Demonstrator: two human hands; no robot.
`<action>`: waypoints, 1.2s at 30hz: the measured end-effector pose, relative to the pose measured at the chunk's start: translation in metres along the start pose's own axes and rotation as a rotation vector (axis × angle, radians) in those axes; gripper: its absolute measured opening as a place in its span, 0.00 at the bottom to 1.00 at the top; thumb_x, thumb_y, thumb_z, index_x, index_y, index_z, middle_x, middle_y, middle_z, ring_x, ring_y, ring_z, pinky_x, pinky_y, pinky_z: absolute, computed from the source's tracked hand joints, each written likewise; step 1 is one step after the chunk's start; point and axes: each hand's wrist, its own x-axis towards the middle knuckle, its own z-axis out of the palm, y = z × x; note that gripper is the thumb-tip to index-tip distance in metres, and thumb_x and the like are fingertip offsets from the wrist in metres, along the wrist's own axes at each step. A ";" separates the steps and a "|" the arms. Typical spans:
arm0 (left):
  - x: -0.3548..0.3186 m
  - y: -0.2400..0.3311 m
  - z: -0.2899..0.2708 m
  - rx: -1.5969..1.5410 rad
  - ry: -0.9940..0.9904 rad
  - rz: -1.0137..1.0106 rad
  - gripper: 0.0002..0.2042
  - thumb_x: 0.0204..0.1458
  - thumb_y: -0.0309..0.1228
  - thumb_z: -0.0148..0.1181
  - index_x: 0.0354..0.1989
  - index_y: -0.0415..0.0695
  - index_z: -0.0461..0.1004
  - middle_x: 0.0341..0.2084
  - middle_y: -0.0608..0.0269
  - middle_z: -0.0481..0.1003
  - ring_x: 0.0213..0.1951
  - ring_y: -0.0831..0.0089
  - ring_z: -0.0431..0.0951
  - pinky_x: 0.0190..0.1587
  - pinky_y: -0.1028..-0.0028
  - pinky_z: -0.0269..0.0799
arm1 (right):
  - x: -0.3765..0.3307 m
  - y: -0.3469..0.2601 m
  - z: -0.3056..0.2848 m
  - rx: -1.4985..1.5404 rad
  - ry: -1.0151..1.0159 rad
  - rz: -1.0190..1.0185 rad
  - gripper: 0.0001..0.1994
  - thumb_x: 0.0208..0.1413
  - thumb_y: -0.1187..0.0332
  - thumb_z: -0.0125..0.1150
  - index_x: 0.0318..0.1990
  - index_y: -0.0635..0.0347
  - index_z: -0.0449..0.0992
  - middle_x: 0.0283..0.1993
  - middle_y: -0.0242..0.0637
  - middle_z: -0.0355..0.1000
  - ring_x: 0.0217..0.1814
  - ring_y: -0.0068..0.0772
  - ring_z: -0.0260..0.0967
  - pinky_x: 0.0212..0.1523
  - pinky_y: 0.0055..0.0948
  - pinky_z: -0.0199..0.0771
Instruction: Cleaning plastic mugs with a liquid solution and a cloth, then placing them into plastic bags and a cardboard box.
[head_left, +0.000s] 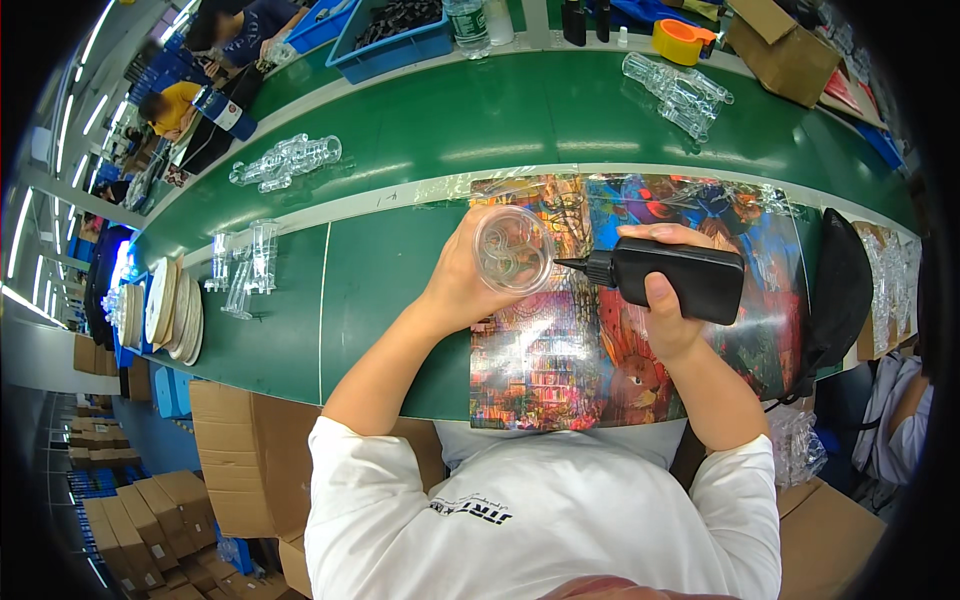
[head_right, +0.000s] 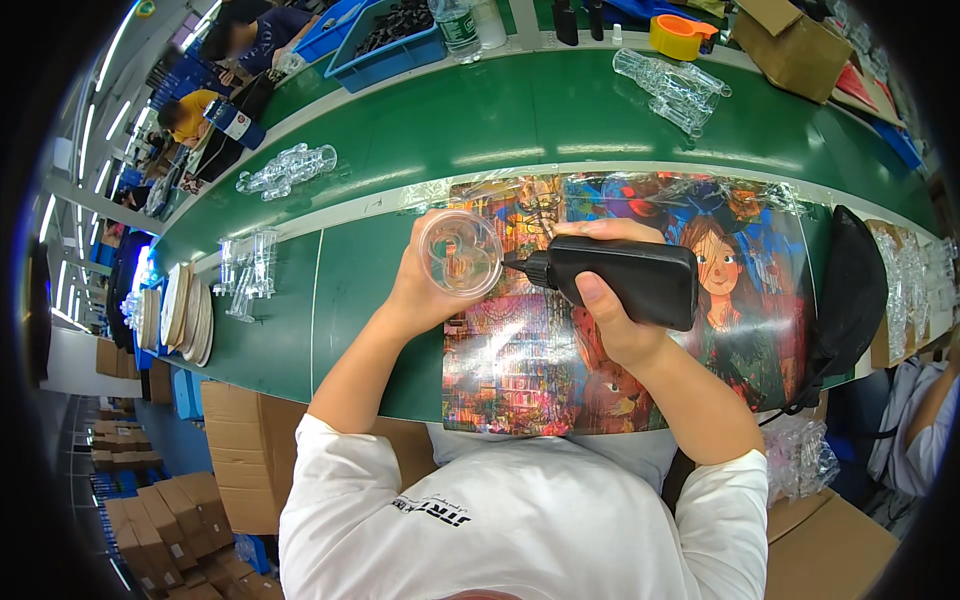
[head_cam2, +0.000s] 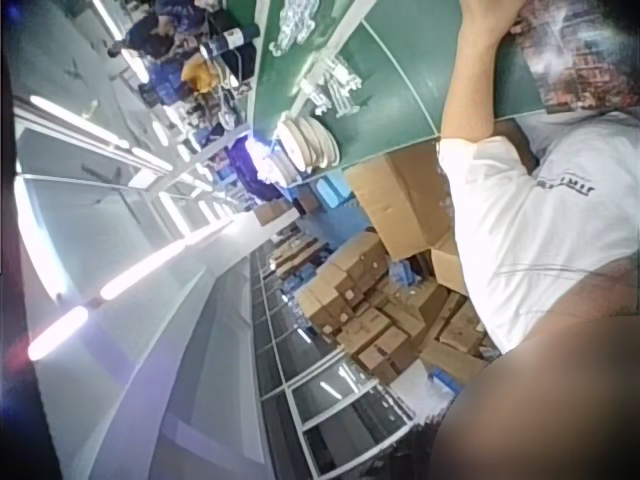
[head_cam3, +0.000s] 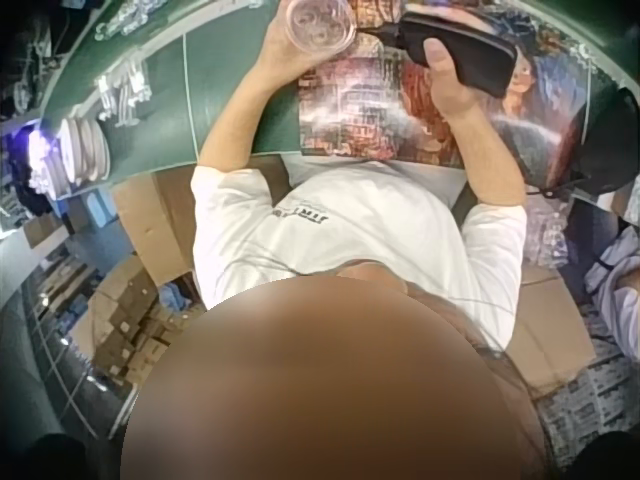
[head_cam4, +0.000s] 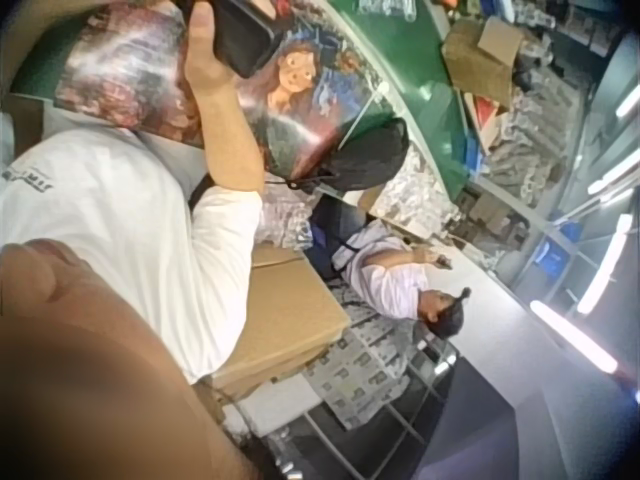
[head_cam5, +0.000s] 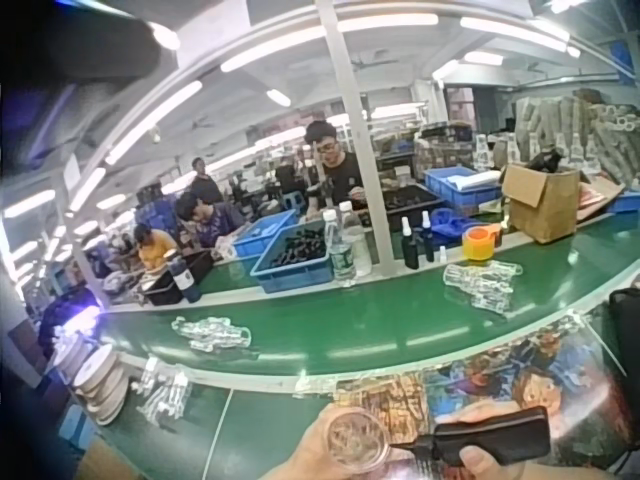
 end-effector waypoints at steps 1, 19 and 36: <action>0.000 0.000 -0.001 -0.004 -0.010 0.003 0.33 0.32 0.26 0.69 0.50 0.40 0.59 0.40 0.55 0.67 0.40 0.62 0.72 0.43 0.68 0.69 | 0.000 0.000 0.000 -0.004 0.006 0.000 0.18 0.51 0.73 0.55 0.48 0.66 0.60 0.45 0.48 0.66 0.49 0.38 0.67 0.53 0.36 0.66; 0.002 -0.003 -0.002 0.037 -0.007 0.008 0.32 0.33 0.28 0.69 0.50 0.38 0.61 0.41 0.53 0.67 0.41 0.59 0.70 0.45 0.66 0.67 | 0.001 -0.006 0.005 -0.057 0.108 0.039 0.20 0.49 0.64 0.58 0.45 0.67 0.62 0.41 0.48 0.67 0.45 0.42 0.68 0.48 0.37 0.69; -0.002 -0.007 0.001 0.045 0.046 0.011 0.29 0.26 0.26 0.74 0.41 0.40 0.66 0.34 0.59 0.70 0.35 0.69 0.72 0.36 0.75 0.69 | -0.004 -0.005 0.005 -0.090 0.050 0.046 0.19 0.49 0.63 0.58 0.45 0.64 0.61 0.41 0.45 0.63 0.46 0.40 0.66 0.50 0.40 0.66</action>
